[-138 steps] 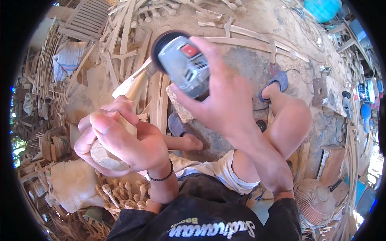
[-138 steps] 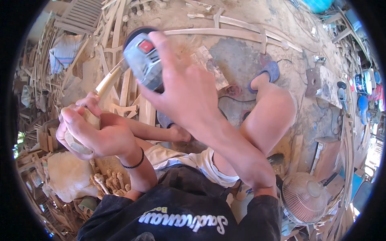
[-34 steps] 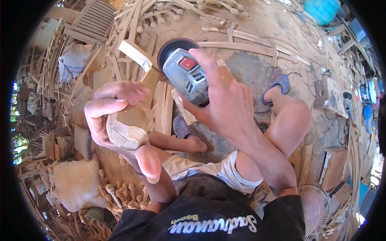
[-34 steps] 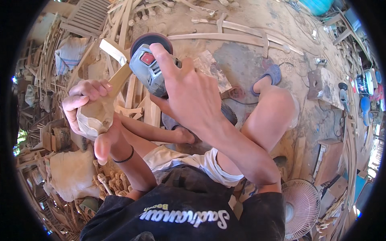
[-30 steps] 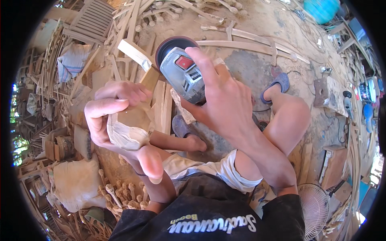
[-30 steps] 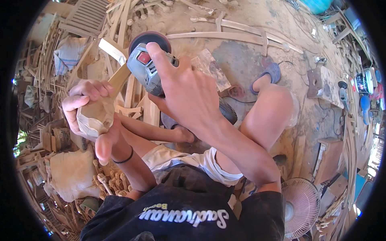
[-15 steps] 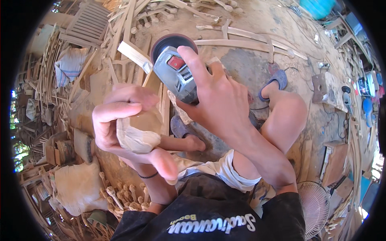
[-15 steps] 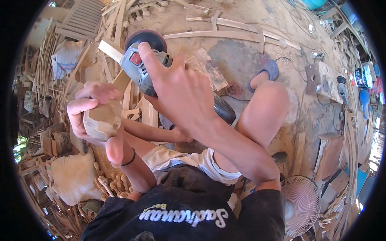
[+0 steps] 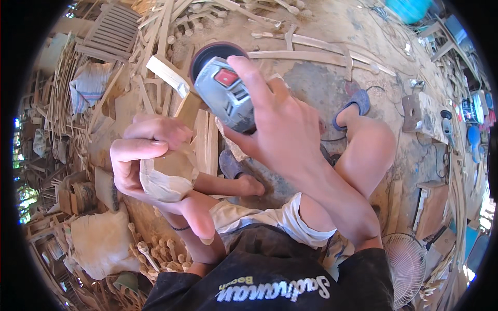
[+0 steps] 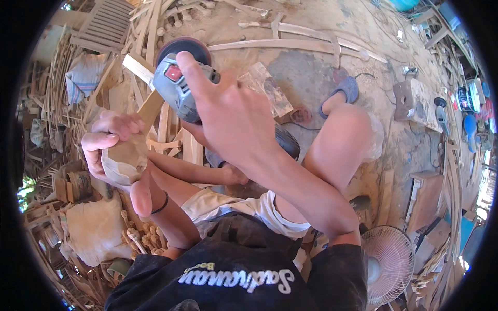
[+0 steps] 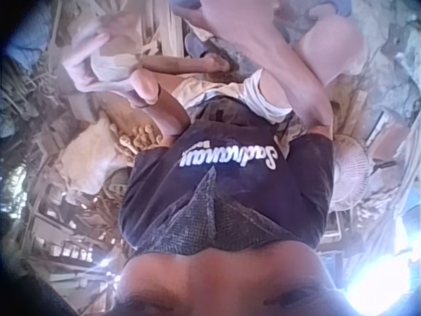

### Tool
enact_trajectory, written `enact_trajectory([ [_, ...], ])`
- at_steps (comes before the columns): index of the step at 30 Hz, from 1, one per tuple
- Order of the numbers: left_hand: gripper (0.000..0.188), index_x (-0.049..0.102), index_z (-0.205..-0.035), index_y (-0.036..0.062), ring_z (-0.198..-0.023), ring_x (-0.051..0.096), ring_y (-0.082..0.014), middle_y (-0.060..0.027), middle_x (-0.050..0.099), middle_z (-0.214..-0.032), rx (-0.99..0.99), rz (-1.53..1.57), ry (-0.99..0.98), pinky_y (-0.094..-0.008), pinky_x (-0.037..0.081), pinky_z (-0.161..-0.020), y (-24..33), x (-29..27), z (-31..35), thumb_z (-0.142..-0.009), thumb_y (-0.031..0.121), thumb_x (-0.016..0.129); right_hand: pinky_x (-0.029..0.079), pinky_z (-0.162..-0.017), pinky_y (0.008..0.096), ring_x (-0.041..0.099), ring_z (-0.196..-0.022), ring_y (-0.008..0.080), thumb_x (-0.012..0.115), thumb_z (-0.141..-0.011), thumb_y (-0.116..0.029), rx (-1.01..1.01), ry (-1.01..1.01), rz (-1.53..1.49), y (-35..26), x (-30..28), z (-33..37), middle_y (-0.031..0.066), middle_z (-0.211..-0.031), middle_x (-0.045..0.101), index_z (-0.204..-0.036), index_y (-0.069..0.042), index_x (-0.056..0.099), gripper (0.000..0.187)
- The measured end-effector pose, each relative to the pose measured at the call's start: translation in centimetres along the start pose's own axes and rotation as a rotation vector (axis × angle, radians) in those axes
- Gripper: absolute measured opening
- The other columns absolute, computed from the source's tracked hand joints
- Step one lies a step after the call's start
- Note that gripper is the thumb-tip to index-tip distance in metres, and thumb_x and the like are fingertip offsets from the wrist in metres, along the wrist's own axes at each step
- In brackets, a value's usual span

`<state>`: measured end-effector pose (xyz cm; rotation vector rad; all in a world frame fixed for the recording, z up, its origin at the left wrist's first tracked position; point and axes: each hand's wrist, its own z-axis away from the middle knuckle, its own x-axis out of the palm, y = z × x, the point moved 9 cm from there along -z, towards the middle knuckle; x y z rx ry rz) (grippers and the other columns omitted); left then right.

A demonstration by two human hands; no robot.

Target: The person sands a wooden sword component with an angle grinder and applies adhesive to join parts of the guard and blade.

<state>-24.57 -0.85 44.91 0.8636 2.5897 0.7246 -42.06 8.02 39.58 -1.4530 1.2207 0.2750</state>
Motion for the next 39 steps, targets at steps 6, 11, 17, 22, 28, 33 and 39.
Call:
enact_trajectory([
  [6, 0.110, 0.059, -0.125, 0.0043, -0.091, 0.069, -0.0290, -0.0155, 0.069, -0.107, -0.015, 0.186, 0.007, -0.0439, 0.058, -0.084, -0.9, -1.0, 0.7, -0.050, 0.076, 0.094, 0.062, -0.071, 0.0508, 0.077, -0.089, 0.0445, 0.090, -0.083, -0.043, 0.026, -0.090, 0.004, -0.2, 0.9, -0.1, 0.0222, -0.108, 0.073, -0.161, -0.027, 0.045, 0.091],
  [11, 0.098, 0.057, -0.133, 0.0058, -0.102, 0.066, -0.0319, -0.0182, 0.067, -0.118, -0.059, 0.192, 0.157, -0.0490, 0.054, -0.099, -1.3, -3.6, 0.6, -0.075, 0.083, 0.078, 0.063, -0.068, 0.0499, 0.079, -0.082, 0.0416, 0.093, -0.081, -0.034, -0.028, 0.139, -0.119, 1.1, -1.7, 0.6, 0.0239, -0.105, 0.074, -0.157, -0.022, 0.047, 0.089],
  [17, 0.088, 0.037, -0.161, -0.0068, -0.134, 0.056, -0.0329, -0.0210, 0.061, -0.143, 0.004, 0.077, 0.597, -0.0536, 0.039, -0.123, 0.6, -2.2, 1.2, -0.111, 0.065, 0.045, 0.065, -0.082, 0.0451, 0.080, -0.099, 0.0383, 0.092, -0.083, -0.028, 0.010, 0.396, -0.241, 4.2, -5.1, 0.2, 0.0192, -0.124, 0.078, -0.155, -0.017, 0.050, 0.085],
  [22, 0.092, 0.038, -0.158, -0.0031, -0.130, 0.061, -0.0269, -0.0180, 0.055, -0.147, -0.247, -0.276, 0.610, -0.0437, 0.046, -0.116, 1.3, -1.1, 1.3, -0.097, 0.048, 0.083, 0.064, -0.083, 0.0435, 0.080, -0.103, 0.0362, 0.092, -0.083, -0.028, -0.048, 0.409, -0.280, 3.4, -4.6, -0.3, 0.0182, -0.122, 0.078, -0.155, -0.017, 0.050, 0.084],
  [28, 0.094, 0.046, -0.145, 0.0029, -0.121, 0.064, -0.0270, -0.0128, 0.056, -0.133, -0.271, -0.258, 0.654, -0.0413, 0.049, -0.110, 1.5, -0.9, 2.9, -0.083, 0.055, 0.095, 0.064, -0.088, 0.0420, 0.079, -0.108, 0.0329, 0.092, -0.085, -0.030, 0.003, 0.187, -0.156, 1.4, -1.4, 0.3, 0.0164, -0.131, 0.075, -0.156, -0.016, 0.051, 0.084],
  [33, 0.073, 0.038, -0.153, -0.0019, -0.133, 0.054, -0.0257, -0.0106, 0.045, -0.145, -0.161, -0.238, 0.367, -0.0539, 0.043, -0.124, 1.7, 0.9, 1.6, -0.105, 0.040, 0.074, 0.061, -0.061, 0.0513, 0.077, -0.074, 0.0415, 0.093, -0.080, -0.040, -0.065, 0.107, -0.085, 0.0, 0.9, 0.1, 0.0245, -0.098, 0.070, -0.162, -0.024, 0.044, 0.096],
  [39, 0.094, 0.049, -0.142, 0.0049, -0.117, 0.061, -0.0264, -0.0110, 0.053, -0.124, -0.266, -0.251, 0.605, -0.0446, 0.050, -0.109, 1.1, 0.0, 3.1, -0.082, 0.061, 0.094, 0.060, -0.060, 0.0506, 0.077, -0.074, 0.0417, 0.092, -0.082, -0.041, -0.077, 0.096, -0.069, -0.4, 1.8, -0.3, 0.0240, -0.096, 0.069, -0.163, -0.024, 0.044, 0.096],
])
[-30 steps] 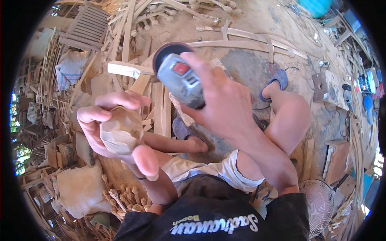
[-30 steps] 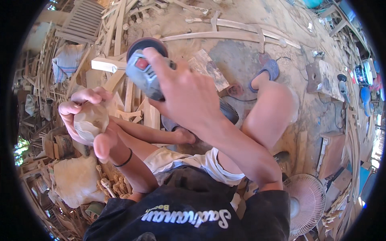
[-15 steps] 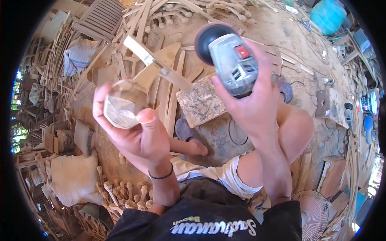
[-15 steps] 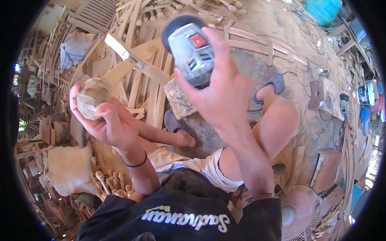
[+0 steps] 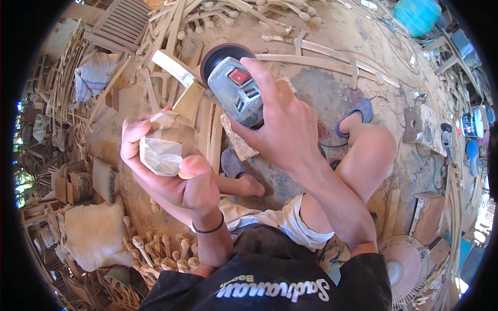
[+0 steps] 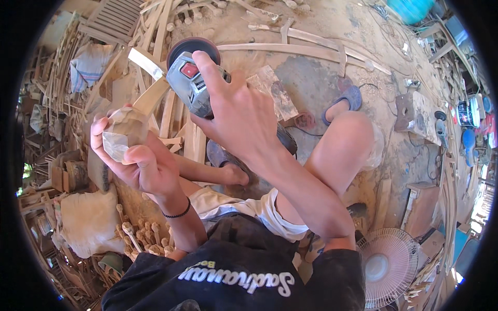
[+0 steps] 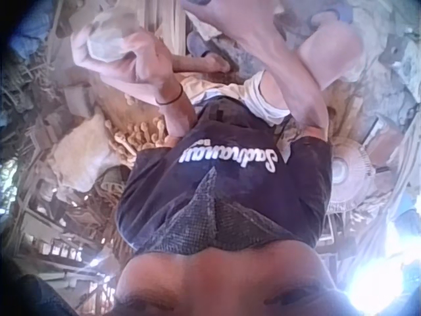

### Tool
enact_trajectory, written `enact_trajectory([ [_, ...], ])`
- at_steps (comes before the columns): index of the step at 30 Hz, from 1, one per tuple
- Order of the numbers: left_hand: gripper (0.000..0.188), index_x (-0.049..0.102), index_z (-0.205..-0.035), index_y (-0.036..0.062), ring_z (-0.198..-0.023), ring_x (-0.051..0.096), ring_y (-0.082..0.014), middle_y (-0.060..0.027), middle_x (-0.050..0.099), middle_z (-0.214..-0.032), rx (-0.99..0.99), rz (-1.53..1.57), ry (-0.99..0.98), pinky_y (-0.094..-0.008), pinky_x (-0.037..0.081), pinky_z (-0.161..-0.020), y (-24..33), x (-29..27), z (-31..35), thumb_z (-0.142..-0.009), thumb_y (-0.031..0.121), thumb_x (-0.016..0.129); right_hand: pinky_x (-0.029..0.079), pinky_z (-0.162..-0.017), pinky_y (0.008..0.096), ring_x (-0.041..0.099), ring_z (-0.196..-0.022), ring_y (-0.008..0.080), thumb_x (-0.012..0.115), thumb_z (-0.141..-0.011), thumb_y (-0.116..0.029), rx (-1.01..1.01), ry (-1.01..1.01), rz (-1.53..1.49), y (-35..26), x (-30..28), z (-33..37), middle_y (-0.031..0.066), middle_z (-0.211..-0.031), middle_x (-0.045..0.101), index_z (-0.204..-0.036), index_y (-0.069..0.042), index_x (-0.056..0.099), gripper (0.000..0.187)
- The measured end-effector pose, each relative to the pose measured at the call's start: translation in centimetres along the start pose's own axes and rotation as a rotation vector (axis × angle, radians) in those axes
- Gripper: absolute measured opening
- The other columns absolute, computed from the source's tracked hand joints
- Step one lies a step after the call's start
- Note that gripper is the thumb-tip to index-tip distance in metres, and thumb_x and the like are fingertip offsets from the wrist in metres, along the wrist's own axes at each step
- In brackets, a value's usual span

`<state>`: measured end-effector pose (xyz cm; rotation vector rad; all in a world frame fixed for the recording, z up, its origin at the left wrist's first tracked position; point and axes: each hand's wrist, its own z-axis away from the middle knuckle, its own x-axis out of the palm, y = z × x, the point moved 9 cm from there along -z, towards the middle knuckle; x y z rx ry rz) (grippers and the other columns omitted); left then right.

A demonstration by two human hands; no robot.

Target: The person sands a wooden sword component with an angle grinder and applies adhesive to join parts of the guard and blade.

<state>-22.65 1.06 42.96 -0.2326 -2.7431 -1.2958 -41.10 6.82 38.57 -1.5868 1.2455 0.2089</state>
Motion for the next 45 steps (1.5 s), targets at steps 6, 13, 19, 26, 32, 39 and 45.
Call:
enact_trajectory([
  [6, 0.087, 0.041, -0.149, 0.0028, -0.136, 0.052, -0.0267, -0.0121, 0.043, -0.147, 0.056, -0.021, -0.214, -0.0524, 0.045, -0.120, 0.6, 1.0, 0.4, -0.095, 0.056, 0.083, 0.060, -0.059, 0.0502, 0.077, -0.073, 0.0417, 0.091, -0.083, -0.042, -0.001, -0.020, 0.052, 0.0, 0.1, 0.0, 0.0249, -0.098, 0.070, -0.162, -0.023, 0.044, 0.094],
  [13, 0.090, 0.043, -0.147, 0.0050, -0.135, 0.050, -0.0266, -0.0104, 0.041, -0.142, 0.018, 0.029, -0.215, -0.0505, 0.044, -0.118, -0.1, 1.5, 1.6, -0.088, 0.053, 0.092, 0.059, -0.059, 0.0493, 0.077, -0.073, 0.0410, 0.091, -0.083, -0.044, -0.006, 0.027, 0.025, -0.2, -0.4, -0.4, 0.0254, -0.098, 0.070, -0.161, -0.023, 0.047, 0.092],
  [19, 0.090, 0.044, -0.146, 0.0056, -0.133, 0.050, -0.0265, -0.0104, 0.042, -0.140, 0.042, 0.035, -0.261, -0.0503, 0.044, -0.117, 0.0, 2.2, 1.9, -0.087, 0.051, 0.094, 0.059, -0.059, 0.0500, 0.076, -0.072, 0.0420, 0.091, -0.082, -0.043, 0.040, -0.006, 0.035, 0.1, -0.2, -0.8, 0.0267, -0.100, 0.070, -0.161, -0.023, 0.047, 0.092],
  [26, 0.085, 0.046, -0.144, 0.0058, -0.131, 0.051, -0.0266, -0.0114, 0.043, -0.136, 0.026, -0.023, -0.214, -0.0496, 0.045, -0.116, -0.3, 1.9, 1.9, -0.088, 0.051, 0.092, 0.060, -0.060, 0.0515, 0.076, -0.073, 0.0441, 0.091, -0.082, -0.044, 0.024, -0.028, 0.061, 0.4, -0.6, 0.2, 0.0262, -0.099, 0.069, -0.161, -0.023, 0.048, 0.092],
  [32, 0.086, 0.049, -0.141, 0.0050, -0.123, 0.055, -0.0274, -0.0123, 0.046, -0.132, 0.110, -0.101, -0.253, -0.0470, 0.050, -0.110, 0.1, 2.9, 2.4, -0.087, 0.056, 0.091, 0.061, -0.070, 0.0521, 0.077, -0.086, 0.0440, 0.094, -0.080, -0.036, 0.111, -0.030, 0.046, 1.1, -0.4, 0.0, 0.0191, -0.108, 0.074, -0.161, -0.030, 0.047, 0.094],
  [39, 0.087, 0.045, -0.144, 0.0047, -0.126, 0.054, -0.0270, -0.0121, 0.045, -0.137, 0.047, -0.065, -0.213, -0.0483, 0.047, -0.113, -0.1, 2.2, 2.0, -0.089, 0.055, 0.090, 0.062, -0.074, 0.0511, 0.077, -0.089, 0.0424, 0.094, -0.079, -0.033, 0.116, -0.112, 0.094, 1.0, -0.3, 0.4, 0.0178, -0.109, 0.073, -0.161, -0.031, 0.048, 0.094],
  [45, 0.086, 0.042, -0.147, 0.0047, -0.129, 0.052, -0.0259, -0.0107, 0.044, -0.140, 0.087, -0.172, -0.263, -0.0487, 0.045, -0.116, 0.0, 0.2, 1.8, -0.092, 0.053, 0.088, 0.063, -0.083, 0.0478, 0.077, -0.102, 0.0416, 0.093, -0.081, -0.030, 0.112, -0.049, 0.007, 2.0, -2.2, 1.9, 0.0207, -0.121, 0.073, -0.159, -0.022, 0.050, 0.090],
])
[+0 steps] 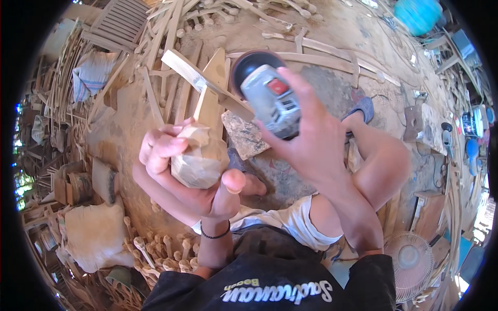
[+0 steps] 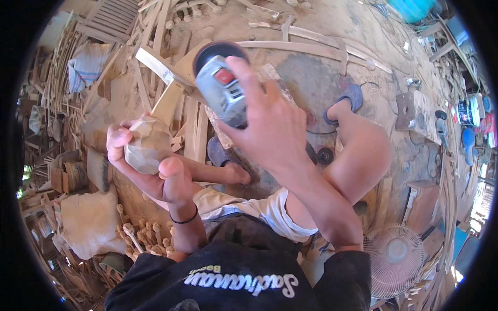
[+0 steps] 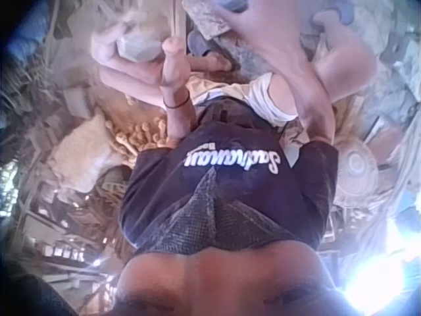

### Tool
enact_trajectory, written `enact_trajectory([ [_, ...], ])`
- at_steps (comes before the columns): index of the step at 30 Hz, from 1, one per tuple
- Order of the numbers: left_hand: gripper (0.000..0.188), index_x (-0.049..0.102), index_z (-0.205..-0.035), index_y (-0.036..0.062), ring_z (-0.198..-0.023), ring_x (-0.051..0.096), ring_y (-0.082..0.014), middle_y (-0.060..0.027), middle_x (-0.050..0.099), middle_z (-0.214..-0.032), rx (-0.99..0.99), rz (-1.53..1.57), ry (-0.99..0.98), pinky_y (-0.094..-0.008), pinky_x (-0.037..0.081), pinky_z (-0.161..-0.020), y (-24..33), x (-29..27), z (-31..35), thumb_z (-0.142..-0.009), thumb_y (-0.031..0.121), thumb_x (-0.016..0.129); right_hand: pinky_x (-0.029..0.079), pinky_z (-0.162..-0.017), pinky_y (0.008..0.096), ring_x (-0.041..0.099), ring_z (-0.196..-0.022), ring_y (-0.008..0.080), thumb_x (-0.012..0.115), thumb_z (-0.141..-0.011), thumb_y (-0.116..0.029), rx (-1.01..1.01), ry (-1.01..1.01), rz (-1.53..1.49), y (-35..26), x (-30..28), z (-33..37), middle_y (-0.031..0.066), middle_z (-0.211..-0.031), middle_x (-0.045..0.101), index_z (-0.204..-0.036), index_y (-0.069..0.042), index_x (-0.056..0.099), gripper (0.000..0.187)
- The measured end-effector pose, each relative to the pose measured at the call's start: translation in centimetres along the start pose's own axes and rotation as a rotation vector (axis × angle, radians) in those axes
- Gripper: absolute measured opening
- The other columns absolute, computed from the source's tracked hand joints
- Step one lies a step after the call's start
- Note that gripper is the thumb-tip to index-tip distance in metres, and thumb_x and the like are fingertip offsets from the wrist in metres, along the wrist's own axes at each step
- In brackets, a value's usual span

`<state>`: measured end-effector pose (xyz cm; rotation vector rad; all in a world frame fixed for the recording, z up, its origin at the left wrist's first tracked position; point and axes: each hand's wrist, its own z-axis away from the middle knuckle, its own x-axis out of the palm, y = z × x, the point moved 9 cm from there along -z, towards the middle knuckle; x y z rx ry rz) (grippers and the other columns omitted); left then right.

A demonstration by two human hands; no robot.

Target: The person sands a wooden sword component with an angle grinder and applies adhesive to join parts of the guard and blade.

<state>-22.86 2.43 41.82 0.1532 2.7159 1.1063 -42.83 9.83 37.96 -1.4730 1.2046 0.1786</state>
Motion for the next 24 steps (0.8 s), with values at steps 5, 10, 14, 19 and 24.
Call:
enact_trajectory([
  [5, 0.060, 0.042, -0.148, 0.0102, -0.125, 0.057, -0.0208, -0.0086, 0.050, -0.140, -0.314, 0.235, 0.212, -0.0405, 0.050, -0.110, -1.7, -2.1, 5.3, -0.103, 0.019, 0.081, 0.063, -0.087, 0.0445, 0.078, -0.105, 0.0384, 0.091, -0.084, -0.029, -0.063, 0.211, -0.118, 1.1, -3.0, -0.3, 0.0198, -0.123, 0.075, -0.156, -0.019, 0.052, 0.082],
  [10, 0.052, 0.042, -0.130, 0.0112, -0.111, 0.066, -0.0165, -0.0076, 0.061, -0.121, -1.118, 0.379, 0.176, -0.0293, 0.054, -0.096, -8.0, -2.2, 18.4, -0.098, -0.004, 0.079, 0.061, -0.097, 0.0404, 0.076, -0.115, 0.0310, 0.094, -0.082, -0.018, 0.008, 0.273, -0.241, 2.9, -4.1, -0.2, 0.0179, -0.132, 0.072, -0.153, -0.007, 0.051, 0.083],
  [14, 0.054, 0.036, -0.109, 0.0135, -0.108, 0.065, -0.0137, -0.0054, 0.061, -0.111, -1.317, 0.082, -0.338, -0.0302, 0.057, -0.084, -10.9, 1.2, 28.2, -0.093, 0.001, 0.087, 0.058, -0.102, 0.0396, 0.072, -0.118, 0.0275, 0.094, -0.083, -0.013, 0.060, 0.264, -0.213, 4.1, -4.6, 0.5, 0.0168, -0.132, 0.070, -0.154, -0.007, 0.051, 0.083],
  [19, 0.036, 0.060, -0.102, 0.0021, -0.087, 0.072, -0.0226, -0.0129, 0.068, -0.093, -0.821, -0.119, -1.204, -0.0368, 0.058, -0.079, -11.8, 4.3, 30.7, -0.092, 0.023, 0.088, 0.048, -0.114, 0.0396, 0.060, -0.132, 0.0259, 0.093, -0.087, -0.013, 0.125, 0.278, -0.111, 6.3, -5.0, 2.0, 0.0165, -0.145, 0.060, -0.155, -0.004, 0.051, 0.081],
  [24, 0.042, 0.072, -0.115, 0.0016, -0.106, 0.074, -0.0345, -0.0218, 0.075, -0.109, -0.918, -0.105, -0.659, -0.0451, 0.057, -0.092, -24.0, 2.7, 21.4, -0.094, 0.036, 0.082, 0.045, -0.115, 0.0410, 0.058, -0.134, 0.0285, 0.092, -0.086, -0.012, 0.285, 0.310, -0.100, 9.5, -4.9, 5.1, 0.0185, -0.145, 0.057, -0.155, 0.000, 0.048, 0.083],
])
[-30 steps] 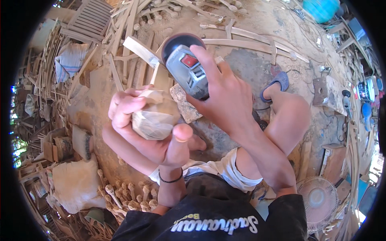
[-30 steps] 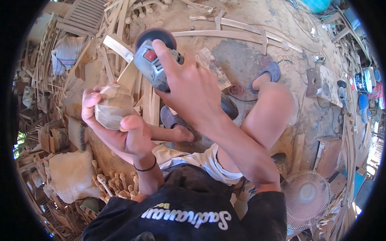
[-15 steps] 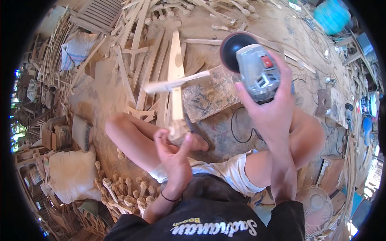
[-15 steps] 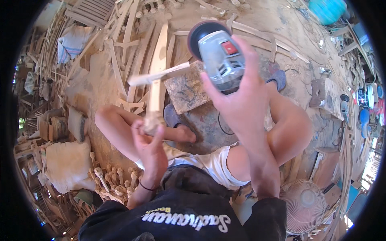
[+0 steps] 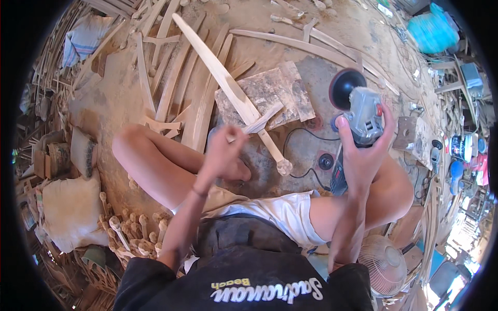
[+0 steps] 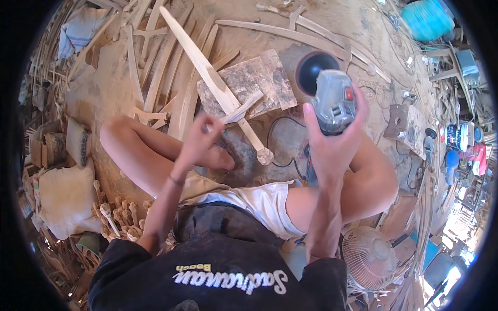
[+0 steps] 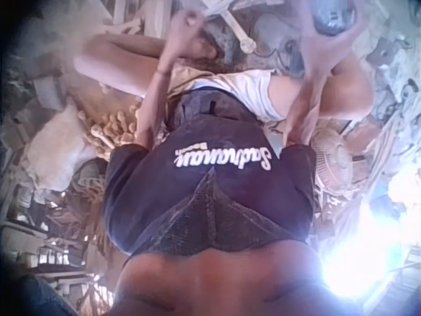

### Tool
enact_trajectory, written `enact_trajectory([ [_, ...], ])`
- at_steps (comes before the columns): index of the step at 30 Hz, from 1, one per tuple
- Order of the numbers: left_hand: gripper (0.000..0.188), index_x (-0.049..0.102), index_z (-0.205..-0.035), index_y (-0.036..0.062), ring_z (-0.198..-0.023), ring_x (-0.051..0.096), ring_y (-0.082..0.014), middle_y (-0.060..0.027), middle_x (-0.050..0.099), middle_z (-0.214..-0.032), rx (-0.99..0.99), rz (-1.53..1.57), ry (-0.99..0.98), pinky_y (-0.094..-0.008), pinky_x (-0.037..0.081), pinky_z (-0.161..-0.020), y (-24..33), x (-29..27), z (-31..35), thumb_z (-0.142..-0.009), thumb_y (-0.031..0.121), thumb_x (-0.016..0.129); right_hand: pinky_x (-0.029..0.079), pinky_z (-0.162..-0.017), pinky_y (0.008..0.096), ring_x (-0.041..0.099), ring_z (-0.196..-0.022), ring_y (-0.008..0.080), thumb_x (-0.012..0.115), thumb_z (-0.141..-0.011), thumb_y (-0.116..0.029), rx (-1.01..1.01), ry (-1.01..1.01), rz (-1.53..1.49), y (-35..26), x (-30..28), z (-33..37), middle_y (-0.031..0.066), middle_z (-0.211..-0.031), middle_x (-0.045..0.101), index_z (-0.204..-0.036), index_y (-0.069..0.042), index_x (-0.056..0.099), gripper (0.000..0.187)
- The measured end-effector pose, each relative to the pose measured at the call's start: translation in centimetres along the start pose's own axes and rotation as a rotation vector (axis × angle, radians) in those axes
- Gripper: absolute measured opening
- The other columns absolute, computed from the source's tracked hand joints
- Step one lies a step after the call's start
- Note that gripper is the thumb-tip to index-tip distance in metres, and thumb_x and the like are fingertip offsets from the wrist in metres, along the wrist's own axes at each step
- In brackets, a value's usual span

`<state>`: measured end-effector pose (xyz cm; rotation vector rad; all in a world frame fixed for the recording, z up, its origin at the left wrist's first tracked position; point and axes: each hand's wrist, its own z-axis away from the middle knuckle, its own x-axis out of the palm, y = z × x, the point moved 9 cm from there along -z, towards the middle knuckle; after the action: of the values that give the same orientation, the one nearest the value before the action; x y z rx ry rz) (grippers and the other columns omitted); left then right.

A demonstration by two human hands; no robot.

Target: The person sands a wooden sword component with an angle grinder and applies adhesive to join parts of the guard and blade.

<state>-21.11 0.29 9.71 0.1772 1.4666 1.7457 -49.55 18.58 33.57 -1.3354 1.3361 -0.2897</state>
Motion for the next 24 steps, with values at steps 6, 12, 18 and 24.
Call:
enact_trajectory([
  [6, 0.081, 0.066, -0.125, -0.0172, -0.101, 0.073, -0.0317, -0.0191, 0.075, -0.110, -0.326, 0.215, 0.472, -0.0424, 0.057, -0.094, -8.8, -6.8, -18.8, -0.080, 0.043, 0.096, 0.041, -0.120, 0.0444, 0.055, -0.138, 0.0314, 0.091, -0.089, -0.014, 0.062, 0.068, 0.064, 3.4, -1.4, 2.4, 0.0200, -0.147, 0.056, -0.155, 0.001, 0.047, 0.081],
  [12, 0.057, 0.071, -0.121, -0.0117, -0.090, 0.074, -0.0248, -0.0148, 0.076, -0.100, -0.298, 0.648, 0.438, -0.0411, 0.060, -0.082, -12.3, -3.8, -23.6, -0.081, 0.023, 0.095, 0.038, -0.122, 0.0444, 0.053, -0.141, 0.0318, 0.091, -0.089, -0.015, 0.134, 0.106, 0.027, 6.0, -1.2, 4.4, 0.0203, -0.148, 0.055, -0.156, 0.001, 0.047, 0.082],
  [18, 0.036, 0.065, -0.109, -0.0033, -0.080, 0.072, -0.0272, -0.0125, 0.073, -0.099, -0.079, 1.115, 0.528, -0.0451, 0.064, -0.079, -11.3, -10.4, -17.2, -0.102, 0.028, 0.082, 0.045, -0.118, 0.0409, 0.059, -0.135, 0.0282, 0.093, -0.087, -0.015, 0.175, 0.091, -0.139, 7.8, 0.3, 5.3, 0.0193, -0.146, 0.059, -0.155, 0.003, 0.049, 0.083],
  [24, 0.032, 0.061, -0.101, -0.0012, -0.068, 0.067, -0.0235, -0.0099, 0.068, -0.086, 0.114, 0.978, 0.893, -0.0406, 0.064, -0.071, -4.1, -19.1, -7.4, -0.100, 0.021, 0.085, 0.046, -0.117, 0.0404, 0.060, -0.135, 0.0287, 0.093, -0.088, -0.019, 0.207, 0.067, -0.212, 7.1, 3.1, 5.9, 0.0196, -0.147, 0.059, -0.155, 0.000, 0.049, 0.082],
])
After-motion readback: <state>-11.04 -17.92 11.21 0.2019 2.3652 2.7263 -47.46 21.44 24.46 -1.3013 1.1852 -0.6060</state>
